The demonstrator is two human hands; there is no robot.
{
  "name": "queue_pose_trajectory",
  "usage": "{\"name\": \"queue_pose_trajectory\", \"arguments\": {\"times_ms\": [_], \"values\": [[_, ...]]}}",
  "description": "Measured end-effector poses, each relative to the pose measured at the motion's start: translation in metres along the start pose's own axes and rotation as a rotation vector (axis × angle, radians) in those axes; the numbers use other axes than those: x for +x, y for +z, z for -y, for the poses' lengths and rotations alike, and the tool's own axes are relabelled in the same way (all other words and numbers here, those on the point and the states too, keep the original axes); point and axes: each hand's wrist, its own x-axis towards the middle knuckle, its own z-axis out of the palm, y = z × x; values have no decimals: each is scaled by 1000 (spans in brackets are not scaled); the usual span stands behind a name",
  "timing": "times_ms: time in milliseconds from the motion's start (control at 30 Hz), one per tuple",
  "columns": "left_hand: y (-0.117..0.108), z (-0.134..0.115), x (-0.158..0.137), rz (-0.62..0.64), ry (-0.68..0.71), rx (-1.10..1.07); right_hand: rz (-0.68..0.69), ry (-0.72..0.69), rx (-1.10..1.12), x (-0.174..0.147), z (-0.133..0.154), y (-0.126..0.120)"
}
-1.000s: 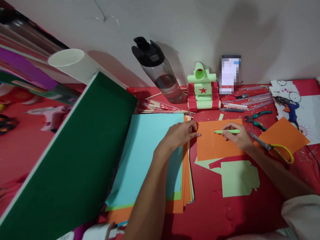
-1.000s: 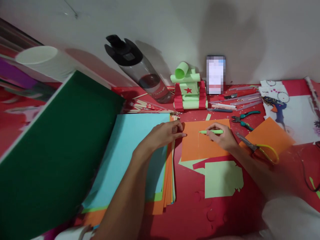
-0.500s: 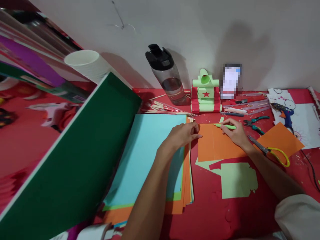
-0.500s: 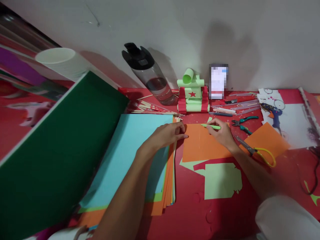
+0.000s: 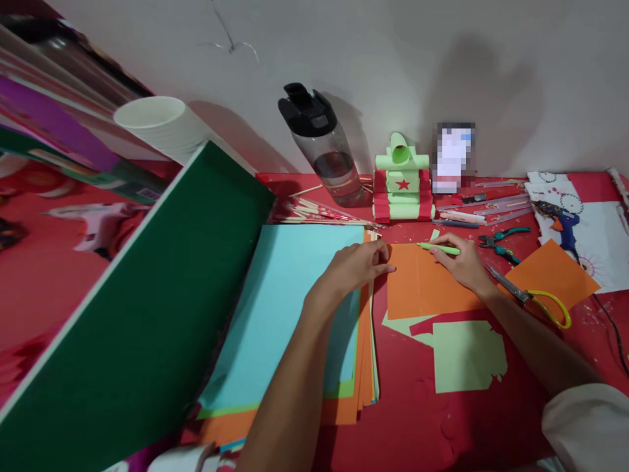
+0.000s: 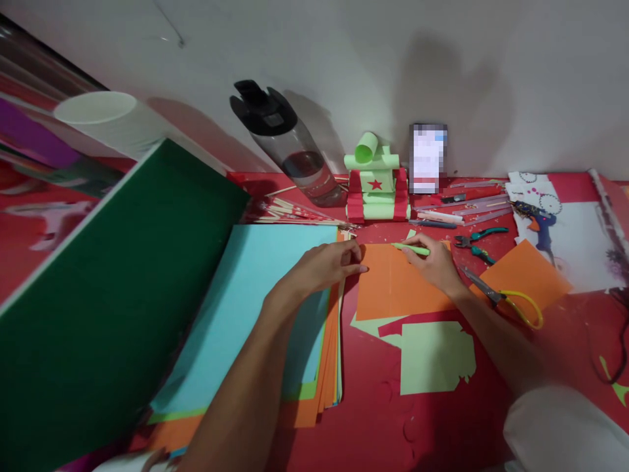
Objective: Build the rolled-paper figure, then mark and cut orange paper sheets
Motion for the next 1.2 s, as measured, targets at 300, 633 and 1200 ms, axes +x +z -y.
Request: {"name": "queue_pose_trajectory", "arguments": {"times_ms": [300,633,1200], "values": [[-1,-2,0,4,-18,1,-3,-13,-3,-1,0,0],[0,-1,1,7,-27,9,-16,-28,-24,1,-7,0],[3,2,1,-24,-21,-18,-25,-36,-52,1,-7,0]]}}
